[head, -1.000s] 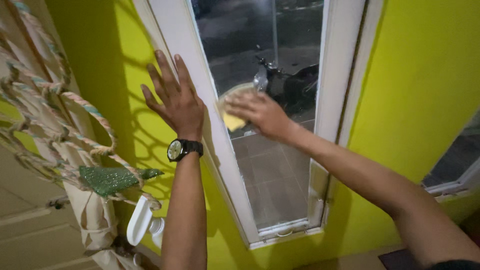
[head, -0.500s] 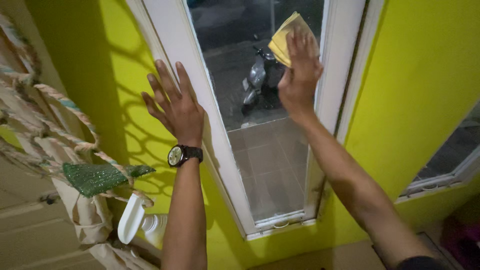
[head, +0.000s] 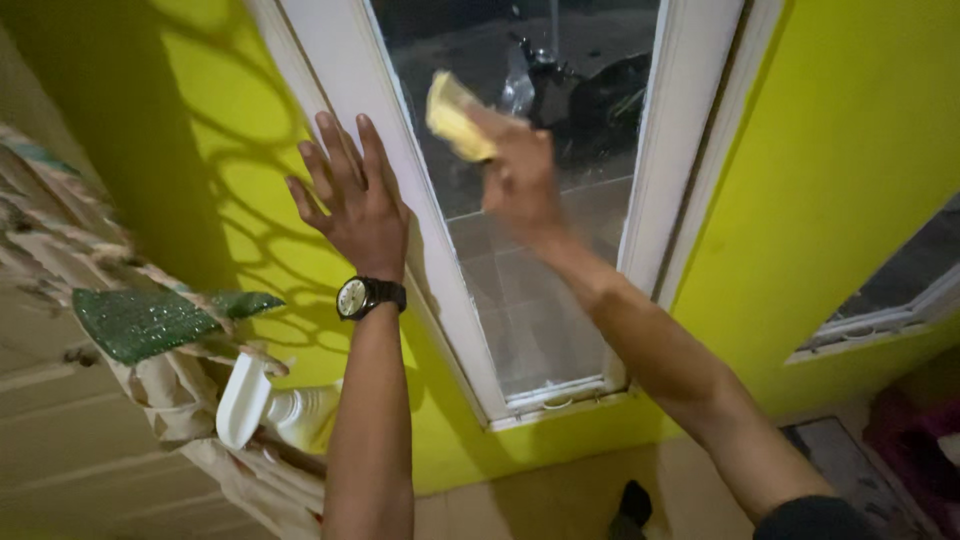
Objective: The person scrubs a glass window pane with a green scouring pad, then sprays the glass with a cleaning solution and wipes it with a yellow cloth. The person repeats the scrubbing and wiping motions across the window surface.
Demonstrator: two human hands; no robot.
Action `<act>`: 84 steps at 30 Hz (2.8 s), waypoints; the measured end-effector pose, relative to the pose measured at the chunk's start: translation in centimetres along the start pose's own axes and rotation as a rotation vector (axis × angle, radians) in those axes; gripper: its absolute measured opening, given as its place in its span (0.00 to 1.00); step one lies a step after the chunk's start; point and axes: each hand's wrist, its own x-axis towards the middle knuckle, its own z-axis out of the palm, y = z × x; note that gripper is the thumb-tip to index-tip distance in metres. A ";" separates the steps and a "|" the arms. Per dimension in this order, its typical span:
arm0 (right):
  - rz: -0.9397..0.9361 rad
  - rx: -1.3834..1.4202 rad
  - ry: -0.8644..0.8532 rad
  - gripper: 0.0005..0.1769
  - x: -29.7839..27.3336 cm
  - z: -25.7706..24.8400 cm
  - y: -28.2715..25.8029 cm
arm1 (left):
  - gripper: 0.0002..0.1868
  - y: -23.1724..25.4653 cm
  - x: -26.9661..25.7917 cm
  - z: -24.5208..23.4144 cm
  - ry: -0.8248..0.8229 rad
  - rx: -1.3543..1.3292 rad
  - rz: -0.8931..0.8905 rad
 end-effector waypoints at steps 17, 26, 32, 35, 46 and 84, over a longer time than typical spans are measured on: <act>-0.014 -0.235 0.287 0.40 -1.5 1.5 2.6 | 0.32 0.3 -0.2 0.3 0.011 0.115 0.038; -0.176 0.090 -0.065 0.41 -1.6 0.6 -3.3 | 0.32 0.2 -0.2 0.1 0.002 0.063 0.023; -0.027 -0.070 0.296 0.37 -1.5 -4.8 -0.3 | 0.31 0.0 -0.4 0.2 0.004 0.046 0.040; -0.020 -0.192 0.505 0.39 -1.7 -5.8 2.5 | 0.31 -0.1 -0.4 0.1 0.004 0.035 0.040; -0.045 -0.168 0.286 0.39 -3.8 2.5 1.4 | 0.30 0.2 -0.3 0.2 0.006 0.083 0.034; -0.046 0.242 -0.024 0.32 -5.6 -0.5 0.2 | 0.30 -0.1 -0.5 0.2 -0.010 0.014 0.029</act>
